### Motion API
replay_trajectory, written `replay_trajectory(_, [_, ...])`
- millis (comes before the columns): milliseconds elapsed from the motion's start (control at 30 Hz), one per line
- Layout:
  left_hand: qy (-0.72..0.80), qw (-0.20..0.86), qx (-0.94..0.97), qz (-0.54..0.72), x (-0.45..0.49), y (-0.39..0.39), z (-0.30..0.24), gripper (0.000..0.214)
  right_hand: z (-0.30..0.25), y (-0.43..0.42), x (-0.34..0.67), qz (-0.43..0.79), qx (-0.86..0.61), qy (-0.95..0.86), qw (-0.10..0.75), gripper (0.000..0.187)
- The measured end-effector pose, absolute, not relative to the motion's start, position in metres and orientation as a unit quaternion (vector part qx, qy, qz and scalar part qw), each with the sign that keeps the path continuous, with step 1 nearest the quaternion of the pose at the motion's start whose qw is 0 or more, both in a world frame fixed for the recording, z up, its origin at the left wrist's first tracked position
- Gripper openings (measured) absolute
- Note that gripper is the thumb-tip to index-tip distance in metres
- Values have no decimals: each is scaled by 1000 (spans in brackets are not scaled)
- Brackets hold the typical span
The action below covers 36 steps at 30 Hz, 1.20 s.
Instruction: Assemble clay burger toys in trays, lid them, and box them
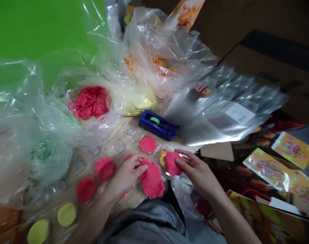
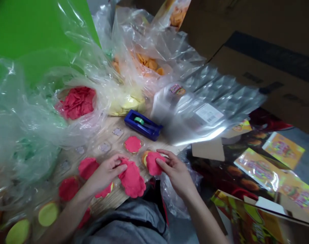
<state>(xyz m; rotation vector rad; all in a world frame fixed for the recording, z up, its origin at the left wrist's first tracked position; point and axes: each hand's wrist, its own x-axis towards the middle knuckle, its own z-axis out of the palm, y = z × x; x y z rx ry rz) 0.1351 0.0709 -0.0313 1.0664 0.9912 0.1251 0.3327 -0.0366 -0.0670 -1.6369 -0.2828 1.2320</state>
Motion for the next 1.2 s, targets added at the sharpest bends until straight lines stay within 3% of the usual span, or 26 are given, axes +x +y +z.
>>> replay_trajectory(200, [427, 764, 484, 17, 123, 52, -33, 19, -80, -26, 326, 338, -768, -355, 412, 27])
replay_trajectory(400, [467, 753, 455, 89, 93, 54, -28, 30, -90, -42, 327, 76, -769, -542, 329, 30])
replay_trajectory(633, [519, 728, 416, 164, 63, 50, -30, 33, -98, -70, 331, 92, -762, -542, 342, 26])
replay_trajectory(833, [467, 702, 535, 48, 70, 40, -21, 18, -98, -60, 325, 47, -832, -499, 239, 53])
replay_trajectory(967, [440, 589, 677, -22, 95, 36, -19, 17, -92, -46, 316, 79, -840, -488, 225, 43])
replay_trajectory(1200, [414, 206, 886, -15, 116, 37, -43, 24, -88, -39, 312, 162, -830, -445, 295, 25])
